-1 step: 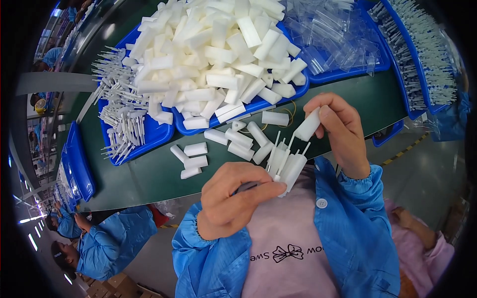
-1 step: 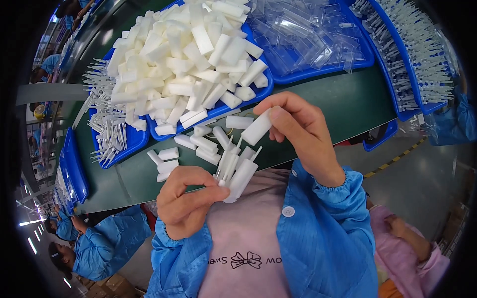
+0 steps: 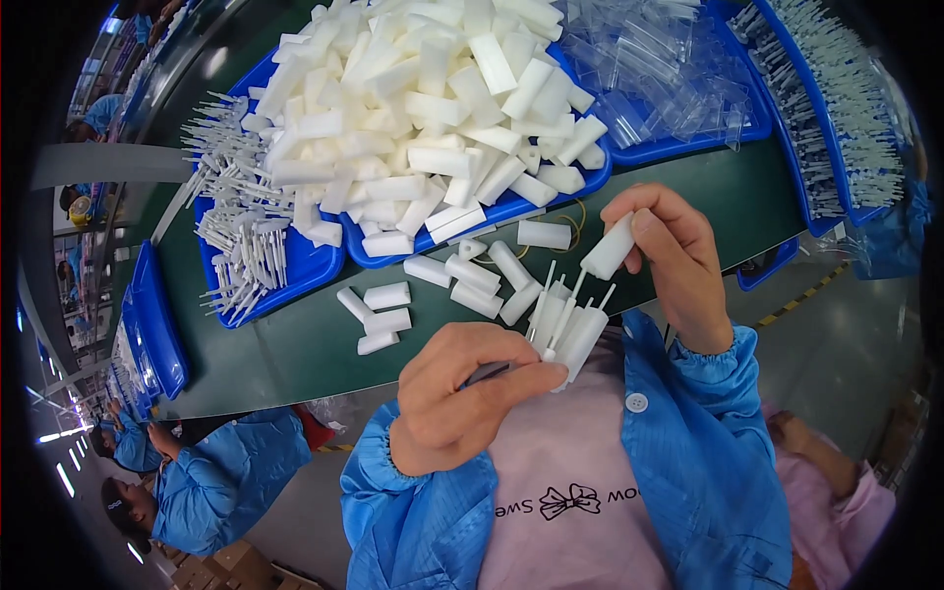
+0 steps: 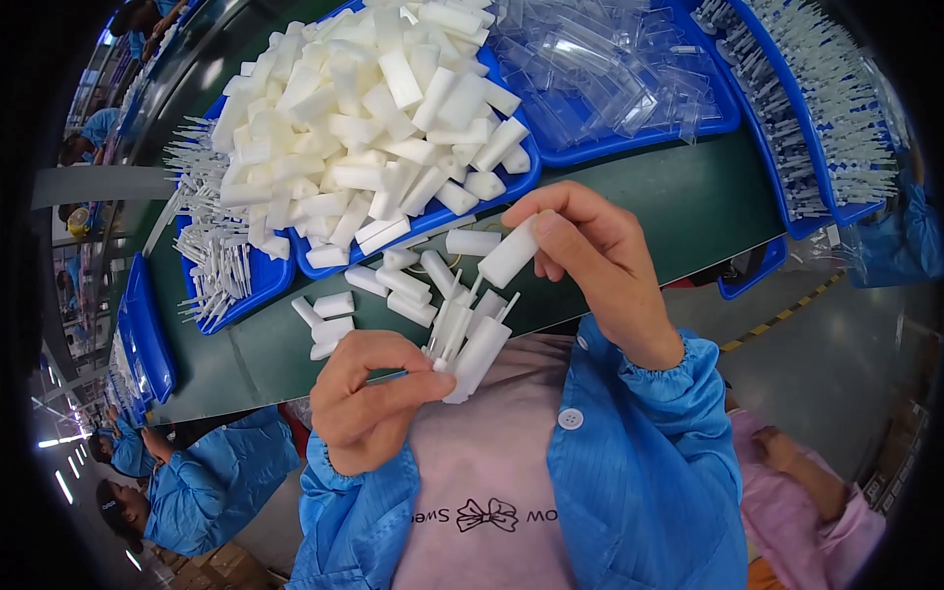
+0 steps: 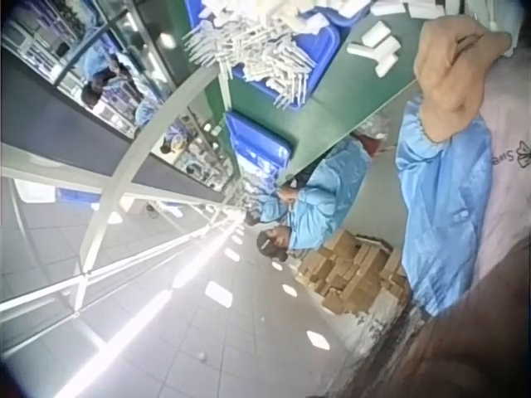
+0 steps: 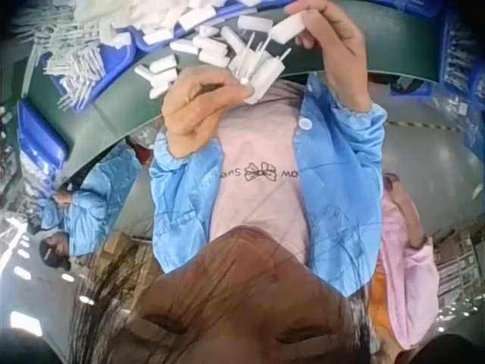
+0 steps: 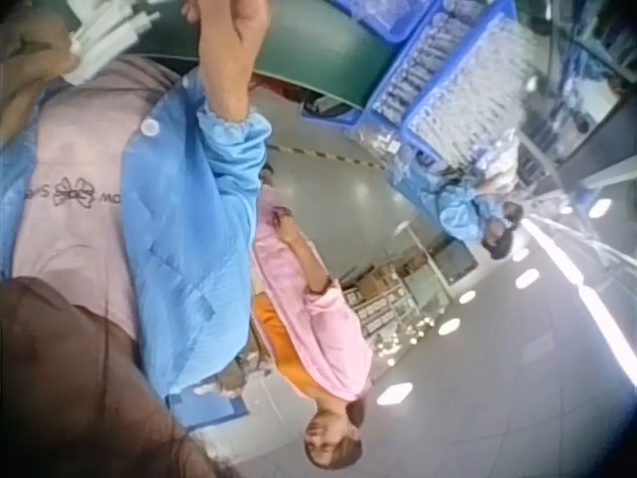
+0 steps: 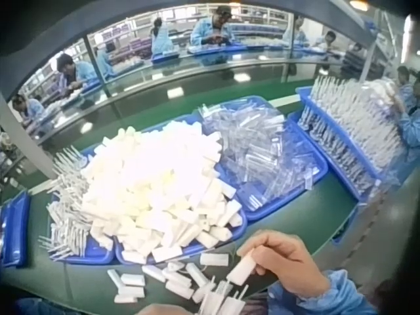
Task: The person assembles small plastic and foam components by hand, inserting multiple white foam inserts into a clear plastic tube, then securing the bundle with a rubber band.
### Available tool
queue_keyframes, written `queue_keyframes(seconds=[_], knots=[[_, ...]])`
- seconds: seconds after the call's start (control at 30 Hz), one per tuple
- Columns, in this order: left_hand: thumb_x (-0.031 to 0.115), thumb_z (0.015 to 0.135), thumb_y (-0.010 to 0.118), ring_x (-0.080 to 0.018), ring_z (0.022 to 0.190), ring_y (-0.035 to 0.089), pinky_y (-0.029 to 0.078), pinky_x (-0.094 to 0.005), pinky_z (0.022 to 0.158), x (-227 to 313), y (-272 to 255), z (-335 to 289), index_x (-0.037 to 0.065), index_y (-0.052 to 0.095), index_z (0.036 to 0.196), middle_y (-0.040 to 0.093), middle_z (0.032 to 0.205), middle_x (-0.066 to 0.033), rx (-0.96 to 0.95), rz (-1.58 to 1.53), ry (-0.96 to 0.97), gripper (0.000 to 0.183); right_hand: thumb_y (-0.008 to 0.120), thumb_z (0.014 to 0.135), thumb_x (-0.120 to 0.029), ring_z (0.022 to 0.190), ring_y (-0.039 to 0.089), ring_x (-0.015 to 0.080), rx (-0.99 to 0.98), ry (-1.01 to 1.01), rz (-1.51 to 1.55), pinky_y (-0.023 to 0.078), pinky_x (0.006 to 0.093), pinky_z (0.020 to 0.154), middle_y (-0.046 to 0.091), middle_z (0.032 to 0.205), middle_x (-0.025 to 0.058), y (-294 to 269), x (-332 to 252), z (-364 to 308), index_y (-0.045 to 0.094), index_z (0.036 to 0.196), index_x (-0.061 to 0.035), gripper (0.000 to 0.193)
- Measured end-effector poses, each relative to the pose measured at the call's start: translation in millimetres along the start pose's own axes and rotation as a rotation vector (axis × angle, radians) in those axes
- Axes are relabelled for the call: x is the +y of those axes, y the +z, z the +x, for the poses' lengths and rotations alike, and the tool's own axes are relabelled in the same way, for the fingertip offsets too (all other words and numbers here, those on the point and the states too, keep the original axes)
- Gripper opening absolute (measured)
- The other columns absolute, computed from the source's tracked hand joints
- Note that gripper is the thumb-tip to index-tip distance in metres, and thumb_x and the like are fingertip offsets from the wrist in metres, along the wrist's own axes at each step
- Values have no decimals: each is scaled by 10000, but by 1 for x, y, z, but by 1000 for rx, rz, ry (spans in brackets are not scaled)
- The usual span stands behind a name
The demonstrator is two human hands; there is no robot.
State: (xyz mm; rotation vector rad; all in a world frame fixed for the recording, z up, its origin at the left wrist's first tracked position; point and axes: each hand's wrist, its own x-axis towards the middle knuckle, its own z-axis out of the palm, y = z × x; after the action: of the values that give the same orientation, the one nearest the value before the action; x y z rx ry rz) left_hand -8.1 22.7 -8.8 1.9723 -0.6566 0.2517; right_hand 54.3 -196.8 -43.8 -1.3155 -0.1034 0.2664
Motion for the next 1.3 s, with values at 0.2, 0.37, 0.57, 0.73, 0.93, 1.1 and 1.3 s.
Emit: queue_keyframes(seconds=[0.2,0.37,0.57,0.73,0.93,1.1,1.3], knots=[[19,504,656,-190,706,578,484,-262,563,2,1,2,63,729,873,603,836,-56,-32,79,57,379,509,940,-193,668,444,38,-16,16,-42,377,183,619,556,806,-3,-2,-5,-2,613,979,-9,215],[19,490,656,-190,732,580,476,-262,574,6,-1,2,91,734,876,604,855,-41,-119,154,109,401,535,930,-193,680,445,41,-276,133,-96,355,192,611,558,785,-12,-14,-16,12,623,873,-20,203],[-25,507,687,-196,764,586,477,-263,599,7,1,4,117,738,885,603,866,-24,-122,202,103,407,618,855,-147,698,468,130,-328,-232,-407,356,264,666,556,750,27,-1,-16,11,607,761,-44,140],[-28,556,721,-207,748,599,498,-251,568,8,12,-4,55,711,922,610,881,-99,99,181,77,375,664,793,-128,735,466,203,-283,-431,-457,338,314,715,547,740,34,16,-11,-1,612,748,-57,98],[-27,651,753,-273,825,642,521,-307,604,7,5,-1,16,673,993,624,968,-167,13,90,-158,354,660,789,-131,716,457,202,-238,-472,-531,333,322,708,544,742,39,15,-12,-4,636,788,-59,76],[-101,645,716,-216,749,612,489,-262,598,0,2,-11,6,684,949,620,893,-128,158,48,-222,324,696,741,-123,727,468,202,-148,-434,-640,332,332,707,546,765,33,8,-7,12,660,822,-98,92],[-141,604,679,-201,742,571,450,-264,626,1,-1,-22,21,699,908,616,866,-102,251,62,-299,345,745,643,-164,827,486,205,-60,-509,-1330,348,361,727,499,853,8,15,20,11,620,916,-137,301]])
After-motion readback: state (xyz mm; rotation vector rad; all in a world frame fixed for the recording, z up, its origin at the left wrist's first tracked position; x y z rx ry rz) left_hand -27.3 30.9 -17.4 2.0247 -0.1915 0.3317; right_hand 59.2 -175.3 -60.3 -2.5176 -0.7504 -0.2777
